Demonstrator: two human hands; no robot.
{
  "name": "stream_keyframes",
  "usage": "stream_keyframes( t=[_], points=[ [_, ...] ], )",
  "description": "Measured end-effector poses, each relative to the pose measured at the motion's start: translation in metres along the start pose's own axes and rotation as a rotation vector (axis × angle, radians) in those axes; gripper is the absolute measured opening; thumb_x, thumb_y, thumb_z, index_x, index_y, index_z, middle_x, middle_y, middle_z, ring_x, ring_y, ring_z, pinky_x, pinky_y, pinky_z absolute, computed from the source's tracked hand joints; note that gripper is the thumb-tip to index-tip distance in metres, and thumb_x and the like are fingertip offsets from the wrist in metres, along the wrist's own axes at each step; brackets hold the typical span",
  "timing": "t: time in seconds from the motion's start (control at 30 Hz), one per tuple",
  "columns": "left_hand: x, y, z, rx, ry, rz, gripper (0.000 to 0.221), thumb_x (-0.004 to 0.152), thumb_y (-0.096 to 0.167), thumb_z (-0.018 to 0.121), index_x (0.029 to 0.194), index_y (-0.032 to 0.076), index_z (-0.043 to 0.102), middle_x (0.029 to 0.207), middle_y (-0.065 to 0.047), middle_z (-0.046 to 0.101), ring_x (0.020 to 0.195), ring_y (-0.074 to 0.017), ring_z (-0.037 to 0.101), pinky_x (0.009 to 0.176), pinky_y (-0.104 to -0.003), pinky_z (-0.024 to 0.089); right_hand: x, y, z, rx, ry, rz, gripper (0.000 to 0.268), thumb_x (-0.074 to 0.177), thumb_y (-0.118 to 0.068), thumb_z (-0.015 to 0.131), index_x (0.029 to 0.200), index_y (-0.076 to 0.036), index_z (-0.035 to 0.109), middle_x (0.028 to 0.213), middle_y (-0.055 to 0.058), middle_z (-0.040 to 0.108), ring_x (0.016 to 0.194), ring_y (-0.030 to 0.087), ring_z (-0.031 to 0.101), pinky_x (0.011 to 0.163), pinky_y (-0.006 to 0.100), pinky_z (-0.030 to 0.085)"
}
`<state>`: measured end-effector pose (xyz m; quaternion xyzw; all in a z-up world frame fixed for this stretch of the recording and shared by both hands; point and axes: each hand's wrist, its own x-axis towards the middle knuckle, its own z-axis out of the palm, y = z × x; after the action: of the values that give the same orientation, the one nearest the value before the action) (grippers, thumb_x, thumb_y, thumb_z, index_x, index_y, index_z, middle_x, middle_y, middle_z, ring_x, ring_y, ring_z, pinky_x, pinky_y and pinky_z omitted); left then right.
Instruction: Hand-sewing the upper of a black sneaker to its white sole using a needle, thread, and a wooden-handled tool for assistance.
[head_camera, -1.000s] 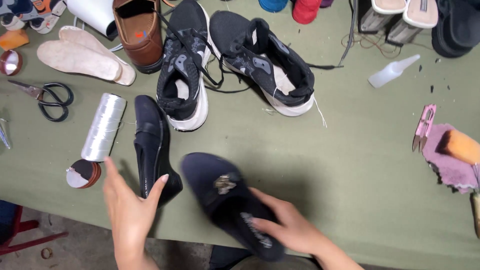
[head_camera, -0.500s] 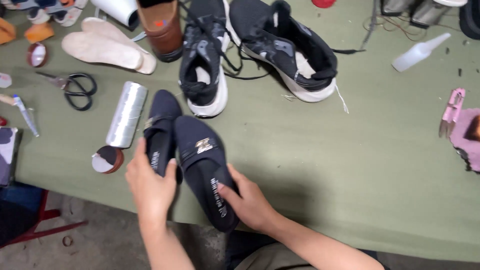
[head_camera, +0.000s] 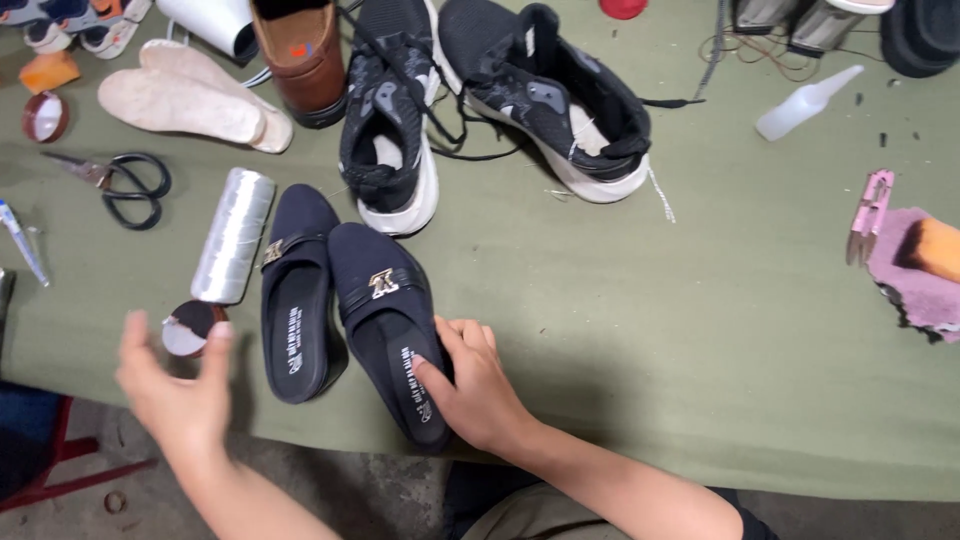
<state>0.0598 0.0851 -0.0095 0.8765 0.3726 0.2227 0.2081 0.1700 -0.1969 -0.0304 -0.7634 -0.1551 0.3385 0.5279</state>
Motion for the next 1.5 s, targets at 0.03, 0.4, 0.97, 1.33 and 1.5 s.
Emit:
stream_keyframes(
  t=[0.03, 0.4, 0.97, 1.33, 1.5],
  points=[
    [0.01, -0.027, 0.002, 0.099, 0.091, 0.067, 0.09, 0.092, 0.025, 0.084, 0.156, -0.011, 0.034, 0.153, -0.036, 0.041, 0.14, -0.0492, 0.033, 0.113, -0.058, 0.027, -0.001, -0.002, -0.002, -0.002, 0.003, 0.013, 0.053, 0.097, -0.038, 0.053, 0.143, -0.012, 0.054, 0.116, 0.006, 0.052, 0.117, 0.023, 0.044, 0.105, 0.036, 0.04],
    [0.057, -0.095, 0.035, 0.26, -0.157, -0.034, 0.106, 0.081, 0.028, 0.085, 0.161, -0.008, 0.026, 0.154, -0.04, 0.043, 0.135, -0.0585, 0.036, 0.11, -0.059, 0.027, 0.016, -0.004, 0.016, 0.066, -0.04, -0.043, 0.058, 0.097, -0.045, 0.049, 0.139, -0.006, 0.052, 0.113, 0.021, 0.054, 0.122, 0.036, 0.046, 0.107, 0.043, 0.039],
    [-0.037, 0.365, 0.115, -0.212, -0.293, 0.74, 0.122, 0.076, 0.039, 0.102, 0.163, 0.006, 0.023, 0.171, -0.014, 0.033, 0.157, -0.034, 0.044, 0.126, -0.045, 0.031, -0.077, 0.058, -0.159, 0.087, 0.2, -0.179, 0.043, 0.1, -0.034, 0.055, 0.138, -0.015, 0.061, 0.132, 0.004, 0.059, 0.111, 0.014, 0.064, 0.093, 0.03, 0.05],
    [0.055, 0.458, 0.413, -0.037, -0.247, 0.441, 0.137, 0.065, 0.045, 0.11, 0.159, 0.022, 0.013, 0.134, -0.015, 0.061, 0.127, -0.0383, 0.053, 0.101, -0.052, 0.048, -0.188, 0.158, -0.267, -0.154, 0.944, 0.03, 0.025, 0.1, -0.017, 0.062, 0.123, -0.011, 0.072, 0.124, 0.007, 0.068, 0.1, 0.015, 0.074, 0.093, 0.026, 0.055],
    [0.018, 0.466, 0.367, -0.263, -0.438, 0.388, 0.136, 0.079, 0.037, 0.108, 0.163, 0.018, 0.002, 0.157, -0.03, 0.026, 0.151, -0.0429, 0.021, 0.118, -0.051, 0.031, -0.199, 0.15, -0.29, -0.317, 1.079, 0.003, 0.024, 0.107, -0.014, 0.059, 0.125, -0.003, 0.071, 0.128, 0.014, 0.067, 0.108, 0.021, 0.068, 0.097, 0.032, 0.055]
  ],
)
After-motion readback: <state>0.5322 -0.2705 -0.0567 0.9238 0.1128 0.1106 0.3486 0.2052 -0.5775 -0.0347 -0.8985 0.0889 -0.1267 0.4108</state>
